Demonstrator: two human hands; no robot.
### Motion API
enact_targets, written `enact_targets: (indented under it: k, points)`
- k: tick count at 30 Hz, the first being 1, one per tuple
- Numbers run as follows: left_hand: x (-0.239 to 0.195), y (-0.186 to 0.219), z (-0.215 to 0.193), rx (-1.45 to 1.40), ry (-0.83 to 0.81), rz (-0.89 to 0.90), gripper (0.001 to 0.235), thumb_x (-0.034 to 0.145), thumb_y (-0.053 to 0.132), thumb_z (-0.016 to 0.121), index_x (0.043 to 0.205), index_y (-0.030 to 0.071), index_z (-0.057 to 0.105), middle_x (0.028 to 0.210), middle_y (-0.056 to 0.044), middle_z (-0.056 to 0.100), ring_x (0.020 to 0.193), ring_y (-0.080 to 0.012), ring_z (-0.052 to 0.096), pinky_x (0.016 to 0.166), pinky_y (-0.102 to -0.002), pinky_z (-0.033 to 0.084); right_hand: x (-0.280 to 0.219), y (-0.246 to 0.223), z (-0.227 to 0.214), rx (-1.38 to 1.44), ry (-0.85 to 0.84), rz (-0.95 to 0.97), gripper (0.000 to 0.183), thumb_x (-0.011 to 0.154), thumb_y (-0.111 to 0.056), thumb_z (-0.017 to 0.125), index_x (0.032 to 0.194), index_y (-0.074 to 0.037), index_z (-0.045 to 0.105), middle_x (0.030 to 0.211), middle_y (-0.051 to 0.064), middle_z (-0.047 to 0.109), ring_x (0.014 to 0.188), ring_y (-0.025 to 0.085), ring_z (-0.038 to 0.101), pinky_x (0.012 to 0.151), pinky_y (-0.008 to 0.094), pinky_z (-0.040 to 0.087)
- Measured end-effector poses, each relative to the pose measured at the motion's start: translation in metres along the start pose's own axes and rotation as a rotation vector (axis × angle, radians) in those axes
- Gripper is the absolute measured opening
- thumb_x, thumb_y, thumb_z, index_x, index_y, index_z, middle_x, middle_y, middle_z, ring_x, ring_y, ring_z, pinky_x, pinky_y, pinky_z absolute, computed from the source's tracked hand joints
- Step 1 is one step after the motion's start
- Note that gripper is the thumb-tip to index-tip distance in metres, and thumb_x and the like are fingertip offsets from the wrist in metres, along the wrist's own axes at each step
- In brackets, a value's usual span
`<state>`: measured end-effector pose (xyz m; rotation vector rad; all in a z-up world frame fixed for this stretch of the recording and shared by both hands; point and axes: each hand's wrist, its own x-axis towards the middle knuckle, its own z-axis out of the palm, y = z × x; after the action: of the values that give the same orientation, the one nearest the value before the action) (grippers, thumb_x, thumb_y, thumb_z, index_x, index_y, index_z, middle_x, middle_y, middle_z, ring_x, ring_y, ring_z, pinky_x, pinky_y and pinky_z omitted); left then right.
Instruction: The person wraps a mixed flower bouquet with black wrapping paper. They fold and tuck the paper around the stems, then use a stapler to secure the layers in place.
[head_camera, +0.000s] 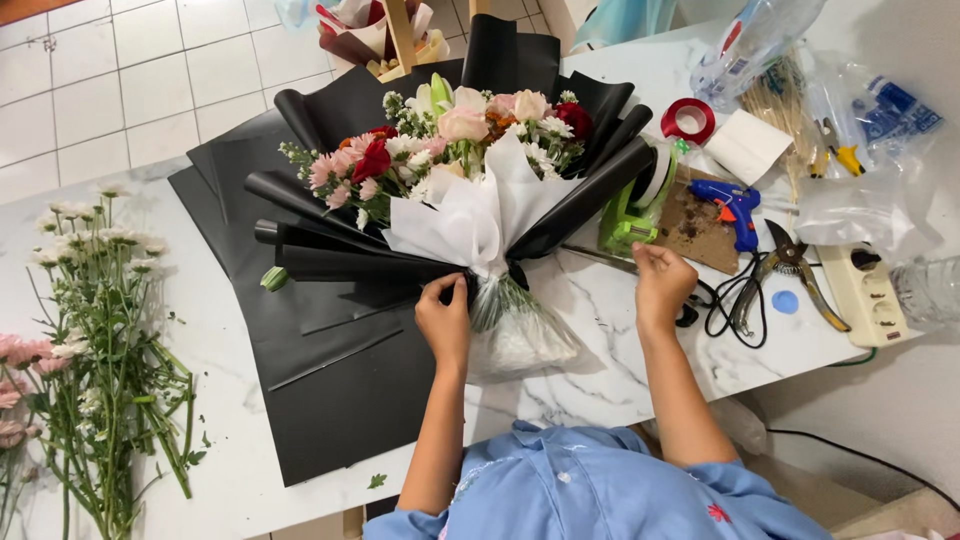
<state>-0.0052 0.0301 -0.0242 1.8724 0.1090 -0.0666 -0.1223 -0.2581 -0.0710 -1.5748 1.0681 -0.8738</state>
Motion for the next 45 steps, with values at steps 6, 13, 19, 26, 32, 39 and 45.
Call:
enact_targets:
  k: [6, 13, 19, 26, 32, 39, 45]
  points:
    - [-0.002, 0.007, -0.001, 0.03, 0.002, 0.007, 0.012, 0.087, 0.016, 0.079, 0.097, 0.011, 0.081, 0.099, -0.013, 0.075, 0.105, -0.0354, 0.07, 0.092, -0.047, 0.053, 0.009, -0.008, -0.014, -0.371, -0.014, -0.304, 0.006, 0.087, -0.004, 0.084, 0.089, -0.005, 0.078, 0.044, 0.002, 0.047, 0.047, 0.012, 0.051, 0.055, 0.025, 0.039]
    - [-0.008, 0.02, -0.005, 0.024, -0.022, -0.003, 0.019, 0.09, 0.019, 0.078, 0.104, 0.007, 0.08, 0.103, -0.016, 0.075, 0.105, -0.0358, 0.071, 0.092, -0.047, 0.055, -0.005, -0.027, -0.027, -0.684, -0.088, -0.401, 0.004, 0.086, -0.023, 0.082, 0.087, -0.019, 0.08, 0.061, 0.007, 0.065, 0.07, 0.034, 0.069, 0.066, 0.039, 0.053]
    - [-0.001, -0.008, 0.004, 0.001, -0.027, -0.007, 0.022, 0.1, 0.023, 0.066, 0.108, 0.008, 0.08, 0.108, -0.015, 0.073, 0.111, -0.0366, 0.069, 0.096, -0.049, 0.053, -0.065, -0.117, 0.001, -0.184, -0.536, -0.362, 0.017, 0.093, -0.017, 0.075, 0.108, -0.019, 0.082, 0.088, 0.006, 0.078, 0.093, 0.021, 0.075, 0.084, 0.031, 0.055]
    - [-0.001, 0.003, 0.005, 0.029, -0.077, -0.045, 0.019, 0.094, 0.019, 0.072, 0.104, 0.004, 0.072, 0.107, -0.015, 0.066, 0.113, -0.0409, 0.065, 0.1, -0.055, 0.05, -0.108, -0.184, 0.087, -0.088, -1.283, -0.679, 0.061, 0.095, 0.004, 0.059, 0.153, -0.004, 0.041, 0.112, 0.022, 0.07, 0.109, 0.042, 0.069, 0.09, 0.054, 0.059]
    - [0.006, -0.001, 0.011, 0.004, -0.049, -0.071, 0.01, 0.095, 0.016, 0.07, 0.091, 0.008, 0.066, 0.097, -0.009, 0.058, 0.103, -0.0325, 0.064, 0.096, -0.049, 0.05, -0.095, -0.156, 0.139, -0.299, -1.109, -1.32, 0.078, 0.09, 0.013, 0.059, 0.159, -0.016, 0.036, 0.117, 0.016, 0.056, 0.102, 0.034, 0.068, 0.084, 0.043, 0.059]
    - [0.004, -0.008, 0.014, 0.0, 0.0, -0.046, 0.02, 0.095, 0.021, 0.075, 0.082, 0.009, 0.065, 0.089, -0.007, 0.057, 0.094, -0.0305, 0.066, 0.085, -0.046, 0.051, -0.096, -0.171, 0.147, -0.408, -1.107, -1.232, 0.087, 0.09, 0.011, 0.063, 0.164, -0.014, 0.026, 0.101, 0.01, 0.052, 0.072, 0.033, 0.067, 0.061, 0.042, 0.057]
    - [-0.002, -0.005, 0.013, -0.026, 0.005, 0.002, 0.02, 0.1, 0.018, 0.07, 0.082, 0.01, 0.064, 0.101, -0.009, 0.062, 0.107, -0.0363, 0.065, 0.095, -0.055, 0.05, -0.095, -0.16, 0.16, -0.373, -1.041, -1.238, 0.092, 0.087, 0.013, 0.063, 0.165, -0.015, 0.024, 0.102, 0.008, 0.053, 0.063, 0.026, 0.065, 0.058, 0.036, 0.055]
